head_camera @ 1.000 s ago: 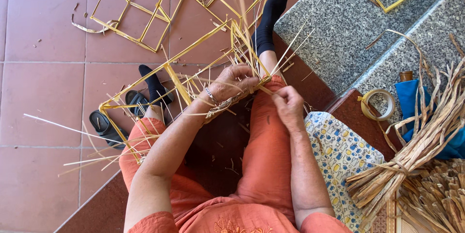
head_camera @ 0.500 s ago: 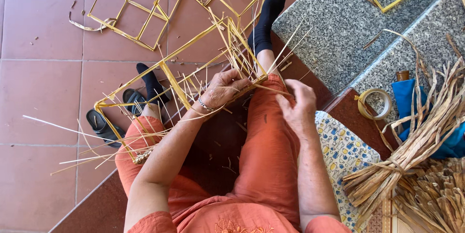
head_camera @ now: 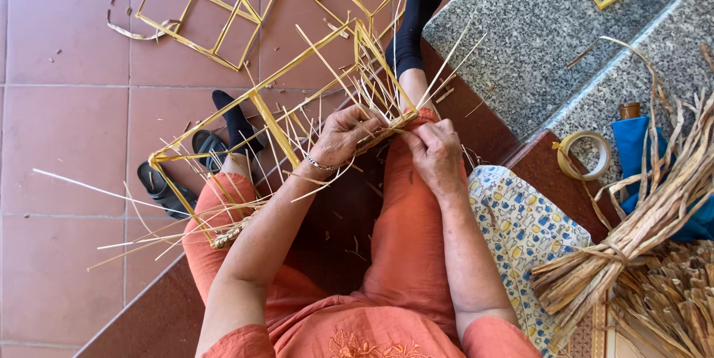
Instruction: The person weaves dried palm fibers into a rectangular basket frame, interlacing strands by hand and trimming excess with scissors. The basket base is completed and excess fibers are cut flush.
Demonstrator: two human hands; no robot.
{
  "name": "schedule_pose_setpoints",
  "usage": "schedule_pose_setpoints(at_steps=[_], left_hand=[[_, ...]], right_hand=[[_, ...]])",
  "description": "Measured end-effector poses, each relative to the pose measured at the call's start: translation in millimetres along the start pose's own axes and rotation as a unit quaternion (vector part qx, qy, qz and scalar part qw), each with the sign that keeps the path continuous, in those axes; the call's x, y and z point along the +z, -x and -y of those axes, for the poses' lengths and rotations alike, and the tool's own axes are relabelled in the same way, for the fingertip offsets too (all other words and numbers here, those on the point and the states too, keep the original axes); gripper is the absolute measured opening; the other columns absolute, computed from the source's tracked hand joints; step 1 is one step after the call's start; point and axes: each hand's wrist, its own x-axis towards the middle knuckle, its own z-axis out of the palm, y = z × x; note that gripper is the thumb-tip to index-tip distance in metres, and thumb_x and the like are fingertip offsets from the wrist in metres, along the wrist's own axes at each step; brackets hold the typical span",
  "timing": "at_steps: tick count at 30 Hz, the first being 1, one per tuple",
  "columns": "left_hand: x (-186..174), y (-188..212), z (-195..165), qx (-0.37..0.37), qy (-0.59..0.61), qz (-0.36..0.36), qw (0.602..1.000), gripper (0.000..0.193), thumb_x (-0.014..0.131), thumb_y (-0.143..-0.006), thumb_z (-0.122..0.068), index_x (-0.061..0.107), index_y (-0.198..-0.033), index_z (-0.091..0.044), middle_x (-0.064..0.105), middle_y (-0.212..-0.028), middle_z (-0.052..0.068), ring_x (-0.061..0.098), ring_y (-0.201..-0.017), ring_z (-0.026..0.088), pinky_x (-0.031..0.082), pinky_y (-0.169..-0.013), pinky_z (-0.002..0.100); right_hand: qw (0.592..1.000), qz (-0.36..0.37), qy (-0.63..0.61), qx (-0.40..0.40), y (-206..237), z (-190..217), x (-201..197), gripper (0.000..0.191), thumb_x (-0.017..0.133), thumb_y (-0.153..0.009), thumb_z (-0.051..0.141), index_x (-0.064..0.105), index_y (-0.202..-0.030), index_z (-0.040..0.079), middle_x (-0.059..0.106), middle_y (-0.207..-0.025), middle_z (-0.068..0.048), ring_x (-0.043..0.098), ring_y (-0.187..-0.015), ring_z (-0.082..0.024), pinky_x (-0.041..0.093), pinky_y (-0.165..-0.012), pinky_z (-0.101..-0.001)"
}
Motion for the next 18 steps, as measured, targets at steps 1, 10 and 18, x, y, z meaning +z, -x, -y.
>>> schedule_pose_setpoints(at_steps=[1,10,18], left_hand=[[-1.6,-1.3,1.5,0.016,-0.005,-0.001,1.0,0.012,0.066,-0.104,-0.011,0.071,-0.102,-0.001,0.074,-0.101,0.003,0.063,-0.091,0.008,0.054,-0.082,0.024],[-2.9,-1.2,-12.6,0.027,-0.003,0.013,1.0,0.014,0.067,-0.103,-0.014,0.072,-0.104,0.0,0.073,-0.1,0.004,0.066,-0.094,0.011,0.055,-0.086,0.027],[3.7,7.1,-20.1,-0.044,0.038,0.004,0.998,0.017,0.068,-0.101,-0.017,0.07,-0.103,-0.001,0.076,-0.098,0.007,0.069,-0.09,0.012,0.057,-0.082,0.029]], right_hand=[[1.0,-0.013,0.016,-0.009,-4.0,-3.9,2.0,0.021,0.075,-0.095,0.032,0.072,-0.087,0.012,0.07,-0.081,0.0,0.059,-0.084,-0.021,0.048,-0.078,-0.0378],[0.999,0.001,-0.035,-0.001,18.5,30.4,6.4,0.027,0.078,-0.095,0.022,0.063,-0.076,0.009,0.062,-0.07,-0.003,0.057,-0.07,-0.019,0.048,-0.064,-0.0348],[0.992,-0.06,-0.107,-0.011,25.6,70.7,6.5,0.02,0.075,-0.09,0.006,0.059,-0.079,0.001,0.061,-0.075,-0.014,0.06,-0.072,-0.035,0.047,-0.064,-0.0447]])
